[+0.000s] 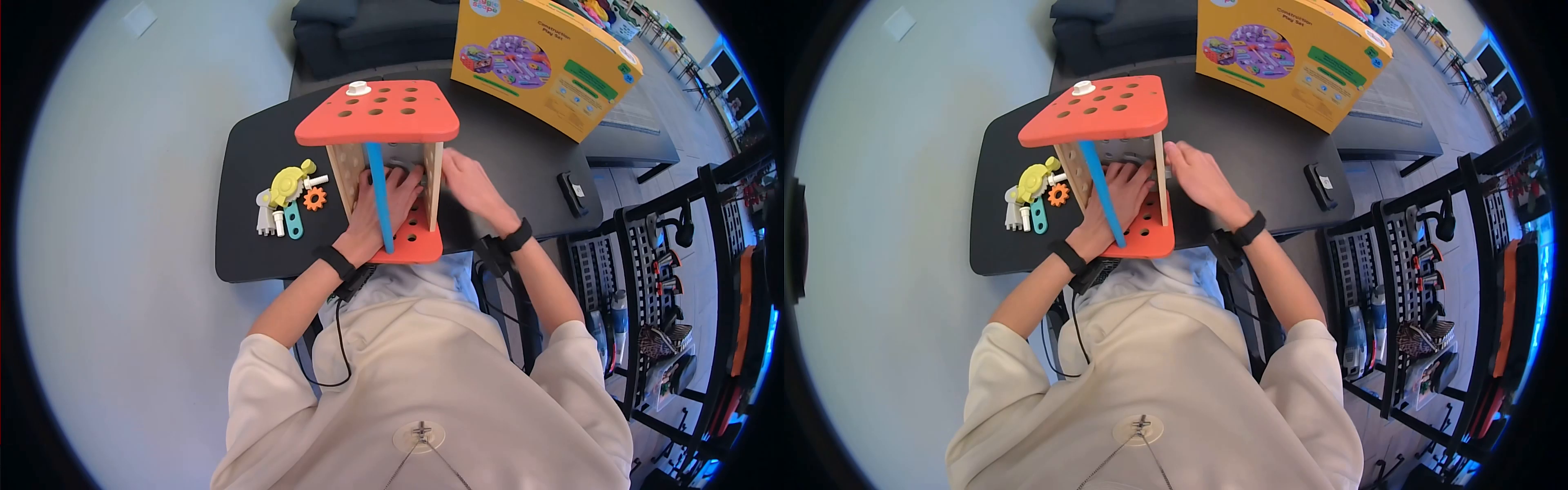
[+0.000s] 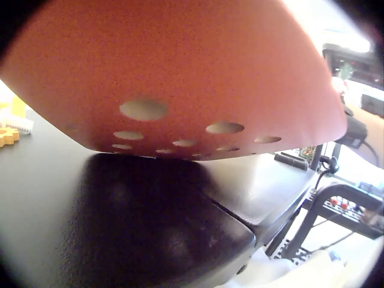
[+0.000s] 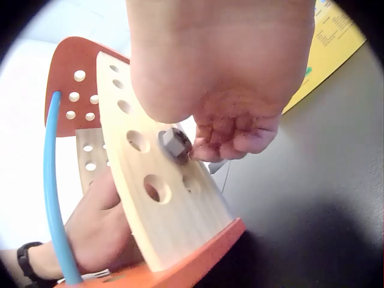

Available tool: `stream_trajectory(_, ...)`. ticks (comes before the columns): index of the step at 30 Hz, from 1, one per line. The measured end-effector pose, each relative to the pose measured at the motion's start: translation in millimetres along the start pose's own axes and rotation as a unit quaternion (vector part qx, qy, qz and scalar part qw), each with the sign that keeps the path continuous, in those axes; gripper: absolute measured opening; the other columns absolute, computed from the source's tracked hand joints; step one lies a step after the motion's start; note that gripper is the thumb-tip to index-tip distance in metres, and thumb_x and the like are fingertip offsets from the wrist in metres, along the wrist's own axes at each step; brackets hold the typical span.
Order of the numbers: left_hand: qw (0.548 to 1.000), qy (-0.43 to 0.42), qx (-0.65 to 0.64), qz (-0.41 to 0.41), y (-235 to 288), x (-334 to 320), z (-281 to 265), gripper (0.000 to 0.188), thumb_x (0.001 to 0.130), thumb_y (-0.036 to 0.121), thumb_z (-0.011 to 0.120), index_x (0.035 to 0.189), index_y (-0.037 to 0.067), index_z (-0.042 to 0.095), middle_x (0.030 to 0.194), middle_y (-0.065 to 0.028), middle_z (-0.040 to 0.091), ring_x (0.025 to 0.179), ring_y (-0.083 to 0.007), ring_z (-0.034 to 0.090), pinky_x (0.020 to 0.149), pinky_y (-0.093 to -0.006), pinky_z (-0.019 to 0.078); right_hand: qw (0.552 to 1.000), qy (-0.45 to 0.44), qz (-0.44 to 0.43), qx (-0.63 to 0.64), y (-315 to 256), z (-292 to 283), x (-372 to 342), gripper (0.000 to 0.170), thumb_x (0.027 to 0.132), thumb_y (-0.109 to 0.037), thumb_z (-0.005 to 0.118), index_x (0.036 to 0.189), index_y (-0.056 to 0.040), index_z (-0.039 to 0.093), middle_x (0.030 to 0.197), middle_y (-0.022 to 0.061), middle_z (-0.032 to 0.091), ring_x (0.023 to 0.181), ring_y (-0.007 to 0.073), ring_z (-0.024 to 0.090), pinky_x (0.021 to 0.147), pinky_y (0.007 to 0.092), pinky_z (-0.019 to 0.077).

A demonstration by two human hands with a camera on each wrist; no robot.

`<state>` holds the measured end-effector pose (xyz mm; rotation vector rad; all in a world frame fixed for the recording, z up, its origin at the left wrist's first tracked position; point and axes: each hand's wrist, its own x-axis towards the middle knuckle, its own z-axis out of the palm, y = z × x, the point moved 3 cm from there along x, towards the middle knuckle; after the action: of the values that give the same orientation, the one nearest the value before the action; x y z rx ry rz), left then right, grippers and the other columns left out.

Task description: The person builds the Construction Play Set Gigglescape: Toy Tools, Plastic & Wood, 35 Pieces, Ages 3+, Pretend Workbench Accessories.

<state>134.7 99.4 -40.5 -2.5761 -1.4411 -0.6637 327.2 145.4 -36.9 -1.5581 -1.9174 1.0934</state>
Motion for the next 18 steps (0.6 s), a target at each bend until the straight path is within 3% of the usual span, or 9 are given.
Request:
stream_trajectory(2, 1.000, 0.012, -0.013, 0.002, -2.0, -1.9, 0.1, 0.037, 0.105, 0.026, 0.062, 0.140, 0.015, 0.060, 0.107, -0.0082, 0.066, 0.111, -0.0320, 0.062, 0.101, -0.0532, 0.0421, 0.968, -0.017, -0.114, 0.223, -4.0, -11.3, -7.5, 0.056, 0.114, -0.047, 0.043, 0.149, -0.0045, 0.051, 0.143, 0.0200, 0.065, 0.133, 0.0334, 0.063, 0.105, 0.0505, 0.0497)
stream_trajectory(3, 1.000, 0.004, -0.010, 0.008, -0.8, -2.1, -2.8, 0.038, 0.104, 0.025, 0.062, 0.140, 0.012, 0.060, 0.111, -0.0087, 0.065, 0.114, -0.0318, 0.060, 0.101, -0.0516, 0.0449, 0.941, -0.098, -0.097, 0.308, -9.8, -21.6, -12.8, 0.073, 0.109, -0.052, 0.055, 0.162, -0.0057, 0.036, 0.171, 0.0155, 0.037, 0.157, 0.0300, 0.037, 0.121, 0.0532, 0.0384)
stream_trajectory(4, 1.000, -0.004, -0.007, 0.015, 0.2, -2.3, -5.1, 0.040, 0.104, 0.024, 0.062, 0.141, 0.010, 0.061, 0.116, -0.0092, 0.065, 0.117, -0.0317, 0.059, 0.100, -0.0499, 0.0477, 0.941, -0.099, -0.097, 0.307, -11.7, -25.9, -15.3, 0.073, 0.109, -0.052, 0.055, 0.162, -0.0057, 0.036, 0.171, 0.0155, 0.037, 0.157, 0.0300, 0.037, 0.121, 0.0532, 0.0384)
stream_trajectory(6, 1.000, -0.006, 0.002, 0.014, 0.9, -2.3, -7.8, 0.039, 0.104, 0.023, 0.063, 0.140, 0.010, 0.062, 0.116, -0.0092, 0.065, 0.117, -0.0314, 0.059, 0.100, -0.0492, 0.0479, 0.941, -0.137, -0.171, 0.257, -19.6, -28.9, -19.3, 0.103, 0.100, -0.056, 0.070, 0.170, -0.0060, 0.014, 0.174, 0.0215, 0.025, 0.163, 0.0356, 0.024, 0.130, 0.0535, 0.0263)
stream_trajectory(7, 1.000, -0.009, 0.011, 0.013, 1.0, -2.1, -8.3, 0.039, 0.103, 0.023, 0.063, 0.140, 0.010, 0.062, 0.116, -0.0091, 0.066, 0.117, -0.0311, 0.059, 0.100, -0.0485, 0.0482, 0.934, -0.171, -0.156, 0.273, -24.3, -25.9, -17.8, 0.123, 0.090, -0.055, 0.082, 0.172, -0.0061, 0.005, 0.175, 0.0222, 0.020, 0.165, 0.0382, 0.014, 0.133, 0.0542, 0.0182)
stream_trajectory(11, 1.000, 0.009, 0.009, 0.006, -5.5, -3.6, -2.1, 0.035, 0.104, 0.031, 0.064, 0.136, 0.016, 0.062, 0.109, -0.0065, 0.066, 0.111, -0.0275, 0.063, 0.099, -0.0517, 0.0427, 0.949, -0.178, -0.144, 0.216, -32.7, -17.8, -14.6, 0.123, 0.088, -0.051, 0.085, 0.171, -0.0053, 0.006, 0.175, 0.0220, 0.020, 0.165, 0.0383, 0.018, 0.133, 0.0533, 0.0187)
stream_trajectory(13, 1.000, 0.013, -0.002, 0.026, -2.7, -3.3, -6.7, 0.038, 0.102, 0.022, 0.065, 0.137, 0.010, 0.064, 0.111, -0.0091, 0.067, 0.113, -0.0297, 0.061, 0.099, -0.0465, 0.0494, 0.936, -0.225, -0.103, 0.249, -32.6, -15.7, -11.6, 0.126, 0.085, -0.044, 0.089, 0.171, -0.0042, 0.007, 0.174, 0.0227, 0.022, 0.163, 0.0363, 0.022, 0.132, 0.0514, 0.0202)
stream_trajectory(17, 1.000, 0.017, 0.007, 0.023, -3.1, -4.0, -11.0, 0.038, 0.101, 0.025, 0.066, 0.136, 0.010, 0.065, 0.109, -0.0091, 0.067, 0.112, -0.0296, 0.062, 0.098, -0.0449, 0.0513, 0.931, -0.229, -0.105, 0.266, -38.7, -15.2, -11.8, 0.124, 0.083, -0.041, 0.092, 0.170, -0.0016, 0.013, 0.170, 0.0235, 0.029, 0.161, 0.0340, 0.028, 0.132, 0.0486, 0.0225)
stream_trajectory(18, 1.000, 0.014, 0.005, 0.025, -4.1, -4.2, -13.3, 0.041, 0.102, 0.026, 0.066, 0.140, 0.013, 0.062, 0.112, -0.0085, 0.066, 0.113, -0.0289, 0.062, 0.099, -0.0471, 0.0502, 0.940, -0.191, -0.110, 0.260, -39.9, -15.2, -11.6, 0.120, 0.082, -0.039, 0.092, 0.168, -0.0010, 0.018, 0.167, 0.0228, 0.035, 0.158, 0.0334, 0.033, 0.130, 0.0478, 0.0260)
